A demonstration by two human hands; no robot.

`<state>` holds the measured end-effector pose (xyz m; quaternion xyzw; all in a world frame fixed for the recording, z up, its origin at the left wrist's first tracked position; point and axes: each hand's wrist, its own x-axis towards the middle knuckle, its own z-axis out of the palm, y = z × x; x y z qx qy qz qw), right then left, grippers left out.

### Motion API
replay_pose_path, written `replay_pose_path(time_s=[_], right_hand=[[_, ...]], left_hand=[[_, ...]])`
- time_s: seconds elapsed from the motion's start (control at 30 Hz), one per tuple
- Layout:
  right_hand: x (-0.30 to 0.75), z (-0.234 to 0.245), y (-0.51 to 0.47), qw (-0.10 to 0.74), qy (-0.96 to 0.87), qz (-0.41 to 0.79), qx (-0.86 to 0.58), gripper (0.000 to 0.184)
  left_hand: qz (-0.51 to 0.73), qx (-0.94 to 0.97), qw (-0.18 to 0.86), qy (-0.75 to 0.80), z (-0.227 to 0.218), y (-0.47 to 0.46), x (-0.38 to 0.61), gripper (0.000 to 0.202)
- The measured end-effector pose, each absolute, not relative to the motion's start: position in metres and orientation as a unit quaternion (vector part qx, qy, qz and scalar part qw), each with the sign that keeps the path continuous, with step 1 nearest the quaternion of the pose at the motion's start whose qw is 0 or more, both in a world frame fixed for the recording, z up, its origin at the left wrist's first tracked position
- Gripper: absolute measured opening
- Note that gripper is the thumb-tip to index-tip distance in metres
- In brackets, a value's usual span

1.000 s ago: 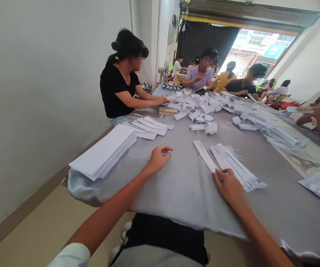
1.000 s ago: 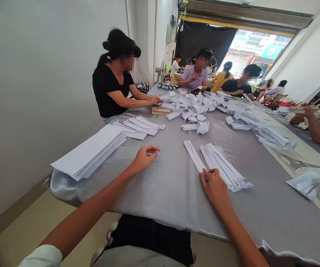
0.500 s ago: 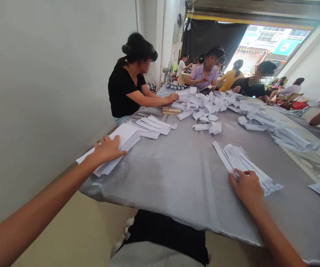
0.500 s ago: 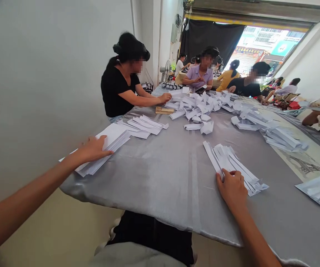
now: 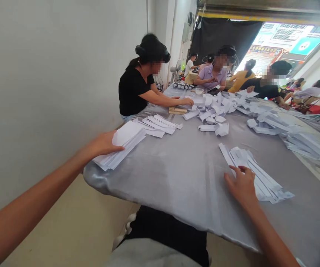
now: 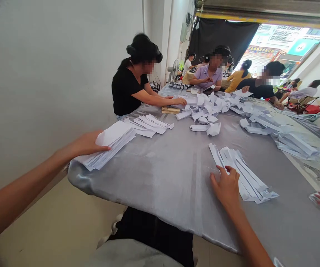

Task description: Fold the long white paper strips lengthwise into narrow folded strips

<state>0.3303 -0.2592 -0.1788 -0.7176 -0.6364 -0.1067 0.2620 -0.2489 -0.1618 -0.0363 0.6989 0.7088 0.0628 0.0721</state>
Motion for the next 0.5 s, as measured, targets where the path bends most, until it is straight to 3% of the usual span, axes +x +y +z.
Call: replay_pose_path(time_s=[0.17,0.37,0.5], right_hand=[[0.313,-0.172,-0.255,0.274,-0.632,-0.115,-0.716,0.054],[0.286,-0.151,-0.243,0.332,-0.654,-0.084,-0.674,0.048],[0.252,-0.128,-0.224,0.376,-0.692,0.012,-0.617,0.046]], left_hand=[[0.126,0.690,0.063,0.710,-0.037,-0.163,-0.258,0.064],[0.190,0.684,0.023,0.704,-0.026,-0.172,-0.243,0.064],[0.276,0.713,0.007,0.644,-0.028,-0.178,-0.208,0.061]])
